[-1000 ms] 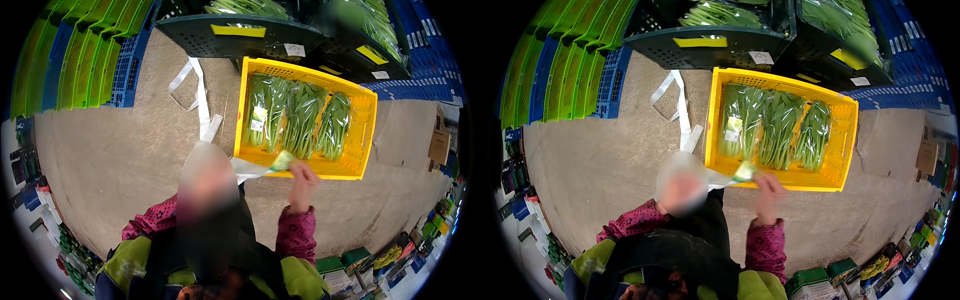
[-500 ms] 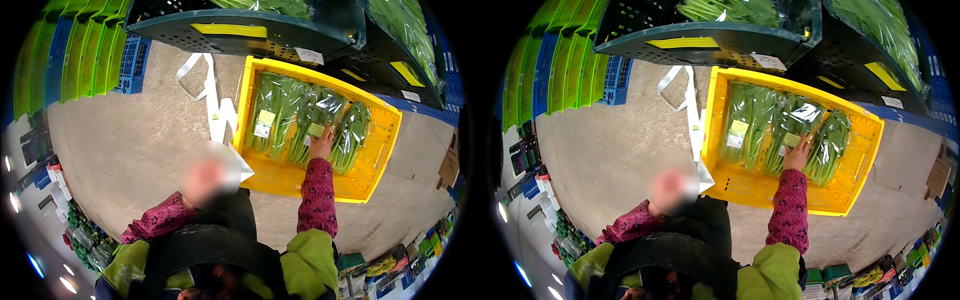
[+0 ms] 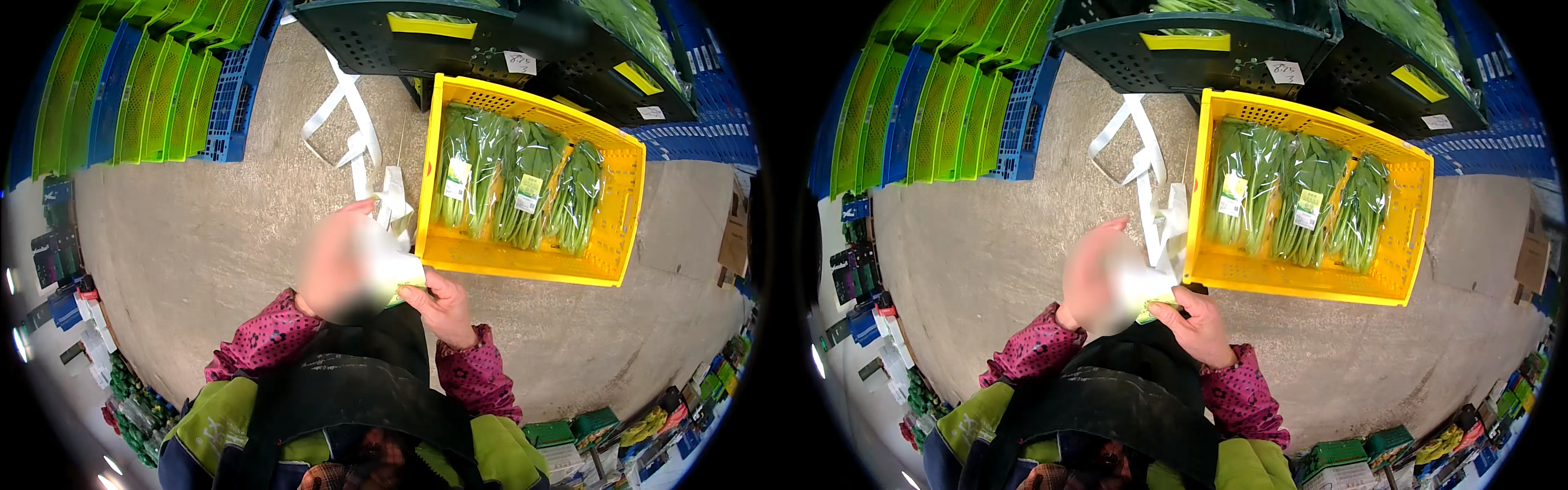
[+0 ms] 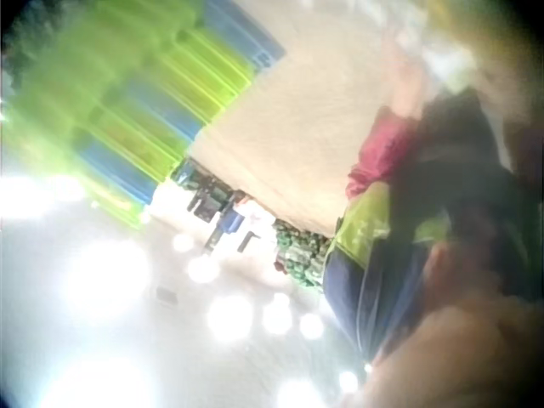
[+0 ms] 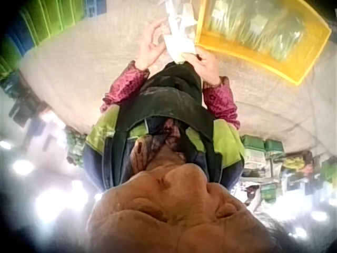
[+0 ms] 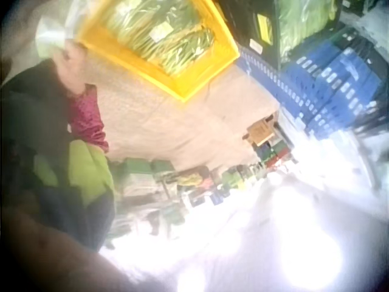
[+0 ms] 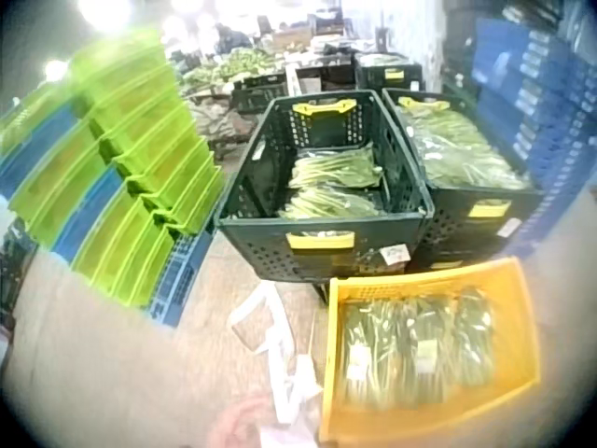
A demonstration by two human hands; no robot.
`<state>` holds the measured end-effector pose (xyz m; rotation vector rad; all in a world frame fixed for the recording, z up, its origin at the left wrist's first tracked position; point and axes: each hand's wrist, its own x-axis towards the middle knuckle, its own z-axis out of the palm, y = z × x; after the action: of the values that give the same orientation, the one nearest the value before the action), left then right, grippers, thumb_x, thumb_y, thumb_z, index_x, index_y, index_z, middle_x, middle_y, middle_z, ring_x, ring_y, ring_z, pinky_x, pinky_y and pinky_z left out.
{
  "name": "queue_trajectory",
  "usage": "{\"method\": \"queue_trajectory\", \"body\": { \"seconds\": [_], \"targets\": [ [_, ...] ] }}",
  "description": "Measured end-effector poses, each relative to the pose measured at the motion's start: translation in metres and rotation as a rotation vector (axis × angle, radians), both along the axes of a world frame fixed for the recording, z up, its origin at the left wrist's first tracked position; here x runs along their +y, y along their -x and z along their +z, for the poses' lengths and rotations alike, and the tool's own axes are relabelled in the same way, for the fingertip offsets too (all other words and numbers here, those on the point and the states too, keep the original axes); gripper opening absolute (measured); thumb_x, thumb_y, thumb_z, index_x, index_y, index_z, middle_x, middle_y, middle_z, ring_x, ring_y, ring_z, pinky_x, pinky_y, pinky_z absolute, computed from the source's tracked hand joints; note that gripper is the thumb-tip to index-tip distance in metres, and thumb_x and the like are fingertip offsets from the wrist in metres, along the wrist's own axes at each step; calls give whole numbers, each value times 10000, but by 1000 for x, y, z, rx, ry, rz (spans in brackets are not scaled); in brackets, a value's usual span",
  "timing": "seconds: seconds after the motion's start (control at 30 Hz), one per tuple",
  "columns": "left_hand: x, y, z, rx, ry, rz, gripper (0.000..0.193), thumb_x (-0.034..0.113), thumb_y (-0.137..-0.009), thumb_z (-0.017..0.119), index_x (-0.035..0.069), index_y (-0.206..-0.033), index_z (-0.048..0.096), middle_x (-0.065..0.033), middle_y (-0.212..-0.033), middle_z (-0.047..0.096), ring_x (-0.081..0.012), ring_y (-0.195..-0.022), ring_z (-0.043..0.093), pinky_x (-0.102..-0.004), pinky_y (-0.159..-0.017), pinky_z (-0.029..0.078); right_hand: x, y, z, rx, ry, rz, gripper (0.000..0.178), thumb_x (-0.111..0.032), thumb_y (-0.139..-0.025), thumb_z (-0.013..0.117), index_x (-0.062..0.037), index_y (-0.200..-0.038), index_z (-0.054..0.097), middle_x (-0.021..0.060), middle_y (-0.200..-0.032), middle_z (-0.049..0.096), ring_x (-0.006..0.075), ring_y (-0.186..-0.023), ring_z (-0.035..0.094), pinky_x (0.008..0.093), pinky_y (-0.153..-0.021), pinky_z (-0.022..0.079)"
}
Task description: The person transfers bags of produce from green crates into yellow crates by hand, peeling individual adhesive labels from a roll and applying them to each bag, and organizes empty crates in the workspace.
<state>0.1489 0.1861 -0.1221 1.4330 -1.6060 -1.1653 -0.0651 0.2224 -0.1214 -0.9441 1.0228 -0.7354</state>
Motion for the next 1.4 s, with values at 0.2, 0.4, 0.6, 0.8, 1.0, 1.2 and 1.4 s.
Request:
{"method": "queue_trajectory", "body": {
  "seconds": [0.2, 0.4, 0.6, 0.8, 1.0, 1.2, 1.4],
  "targets": [
    [22, 3, 12, -19, -20, -112, 331, 102, -824, 670, 36, -1135, 580, -91, -1052, 612, -217, -982, 599, -351, -844, 483, 18, -27, 33, -272, -164, -432, 159, -63, -887, 665, 18, -1022, 642, 89, -919, 680, 106, -815, 624, 251, -712, 494],
    [4, 51, -4, 355, -432, -12, 175, 41, -874, 653, 3, -1043, 634, -65, -982, 658, -127, -898, 612, -280, -781, 501, -3, 24, 18, 199, 150, -486, 74, 7, -828, 681, 15, -900, 690, 60, -929, 684, 133, -821, 621, 276, -759, 497],
    [-29, 89, -37, 55, -545, -231, 81, 11, -909, 593, -29, -967, 634, -37, -911, 677, -80, -843, 611, -229, -736, 481, -63, 194, -17, 377, -62, -877, 107, -51, -856, 650, 27, -923, 679, 46, -889, 655, 118, -784, 595, 244, -708, 475],
    [-62, 117, -60, 12, -370, -181, 138, -61, -831, 607, -5, -953, 639, -105, -907, 659, -210, -810, 638, -292, -726, 500, -119, 364, -143, 830, -43, -522, 231, -49, -833, 673, 11, -1054, 648, 43, -846, 654, 112, -731, 590, 256, -654, 474],
    [-86, 115, -57, -5, -383, -270, 126, -57, -816, 631, 11, -914, 670, -93, -802, 648, -194, -734, 637, -282, -671, 502, -123, 426, -273, 1134, -60, -275, 398, -84, -830, 688, -59, -1213, 580, 125, -1040, 644, 219, -832, 623, 332, -713, 507],
    [-86, 97, -39, 18, -548, 42, 123, -70, -863, 585, 5, -904, 674, -66, -882, 665, -140, -810, 638, -269, -712, 505, -136, 333, -233, 1614, 179, -406, 692, -144, -791, 723, -73, -1387, 380, 199, -1318, 453, 392, -1090, 529, 456, -862, 479],
    [-100, 54, -5, 366, -513, 147, 75, 9, -900, 623, -4, -959, 668, -19, -890, 634, -63, -811, 575, -211, -722, 458, -127, 138, -95, 160, 136, -250, 380, -141, -786, 724, -24, -1135, 629, 76, -1095, 633, 199, -1071, 571, 338, -934, 439]
  ]
}}
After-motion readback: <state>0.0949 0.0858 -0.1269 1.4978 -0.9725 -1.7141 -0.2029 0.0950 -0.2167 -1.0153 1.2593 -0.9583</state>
